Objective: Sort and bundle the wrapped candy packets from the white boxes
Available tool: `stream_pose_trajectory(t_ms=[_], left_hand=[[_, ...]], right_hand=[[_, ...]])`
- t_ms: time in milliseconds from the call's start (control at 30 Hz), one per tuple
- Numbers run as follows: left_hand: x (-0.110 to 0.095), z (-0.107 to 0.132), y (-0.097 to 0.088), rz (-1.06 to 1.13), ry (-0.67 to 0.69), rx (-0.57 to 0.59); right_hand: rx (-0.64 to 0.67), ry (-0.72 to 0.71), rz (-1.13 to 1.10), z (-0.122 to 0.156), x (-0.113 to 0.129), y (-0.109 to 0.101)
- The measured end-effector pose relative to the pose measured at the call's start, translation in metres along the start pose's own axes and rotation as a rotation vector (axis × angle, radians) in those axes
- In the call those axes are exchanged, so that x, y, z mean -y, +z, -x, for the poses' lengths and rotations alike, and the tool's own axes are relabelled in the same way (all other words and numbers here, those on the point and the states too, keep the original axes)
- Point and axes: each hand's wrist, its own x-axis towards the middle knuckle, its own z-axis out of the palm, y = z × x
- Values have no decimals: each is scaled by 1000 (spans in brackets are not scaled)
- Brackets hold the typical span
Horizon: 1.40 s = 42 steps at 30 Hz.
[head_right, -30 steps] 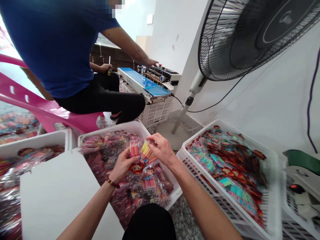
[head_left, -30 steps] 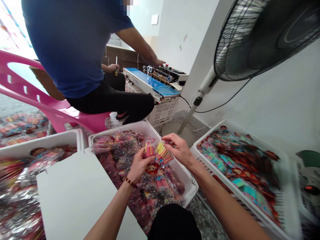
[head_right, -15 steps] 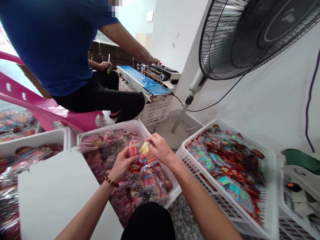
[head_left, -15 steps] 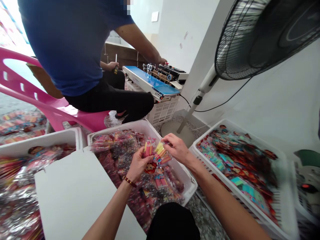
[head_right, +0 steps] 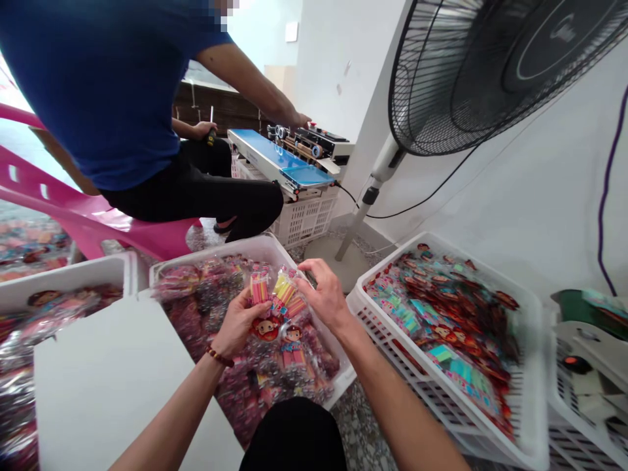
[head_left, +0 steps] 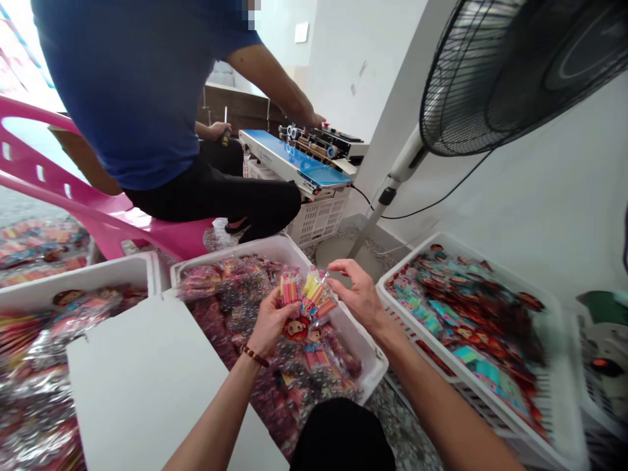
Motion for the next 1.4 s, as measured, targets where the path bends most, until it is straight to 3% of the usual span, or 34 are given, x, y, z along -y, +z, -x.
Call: stream_pose_trajectory(t_ms=[167, 367, 833, 1100, 1200, 1333, 1400], left_hand=[[-1, 1, 2, 28, -35, -25], [-7, 4, 5, 49, -37, -22], [-3, 3, 4, 7, -7, -36], [0, 4, 3, 46, -58, -48], [2, 3, 4, 97, -54, -74], [0, 3, 6, 171, -30, -103], [-2, 4, 7, 200, -38, -118]], right_hand=[[2, -48, 47, 8, 1, 4], [65, 85, 5, 7, -11, 10], [154, 79, -128, 2, -20, 10], [209, 85, -179, -2, -20, 8], [66, 150, -164, -1, -19, 8], [-241, 423, -351, 17, -22, 25], [-231, 553, -522, 30, -21, 41]])
